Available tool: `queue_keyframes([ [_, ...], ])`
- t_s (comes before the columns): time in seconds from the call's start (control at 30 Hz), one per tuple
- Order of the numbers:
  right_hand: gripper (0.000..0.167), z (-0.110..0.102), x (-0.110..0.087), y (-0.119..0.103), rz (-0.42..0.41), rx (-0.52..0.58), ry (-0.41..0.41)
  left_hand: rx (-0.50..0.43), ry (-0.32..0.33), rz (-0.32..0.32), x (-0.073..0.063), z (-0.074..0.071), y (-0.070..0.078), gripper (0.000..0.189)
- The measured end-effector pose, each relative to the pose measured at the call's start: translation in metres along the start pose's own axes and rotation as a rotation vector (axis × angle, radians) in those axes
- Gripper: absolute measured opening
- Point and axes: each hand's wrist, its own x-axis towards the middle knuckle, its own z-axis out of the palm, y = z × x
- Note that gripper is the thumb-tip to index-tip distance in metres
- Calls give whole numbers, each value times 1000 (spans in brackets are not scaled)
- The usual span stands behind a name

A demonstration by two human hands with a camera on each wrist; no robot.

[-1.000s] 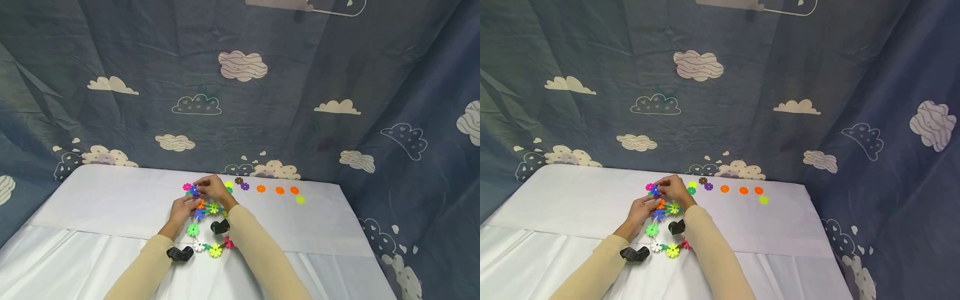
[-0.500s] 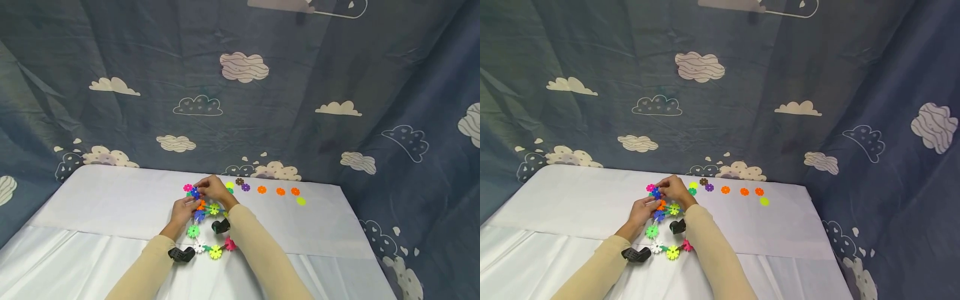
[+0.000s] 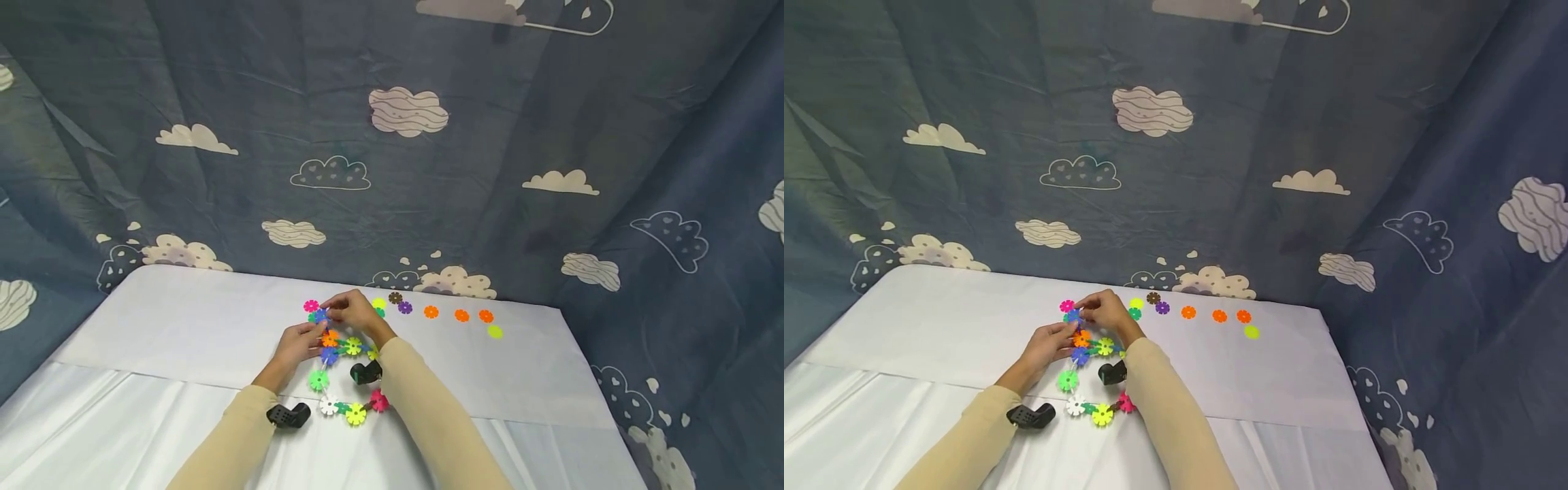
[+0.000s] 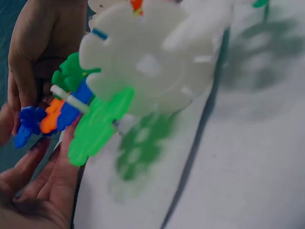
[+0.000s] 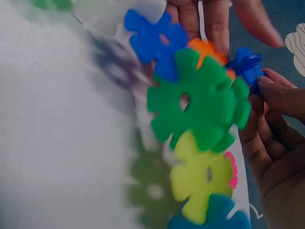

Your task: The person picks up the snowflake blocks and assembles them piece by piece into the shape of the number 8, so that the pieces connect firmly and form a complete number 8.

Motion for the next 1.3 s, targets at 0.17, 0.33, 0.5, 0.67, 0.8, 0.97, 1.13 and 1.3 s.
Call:
queue_keyframes([
  [0.17,17,3,1,4,3,7,-74,-45,51,-34,1,-4,0,31],
  [0.33,18,0,8,5,57,-42,-64,-34,62,-34,4,-2,0,26],
  [0.5,21,-4,18,3,33,-326,-147,-40,86,-38,2,1,1,22],
  [0.67,33,-2,26,1,-46,-587,-292,-50,91,-20,2,2,2,19],
  [0.8,31,0,30,2,-41,-662,-267,-51,97,-23,2,3,2,19],
  [0.97,20,4,33,5,-46,-637,-219,-40,103,-22,3,4,0,18],
  [1.13,18,4,34,6,-37,-584,-191,-34,106,-24,5,3,-3,19],
  [1.3,17,-5,31,10,34,-245,-122,-6,112,-35,8,1,-2,23],
])
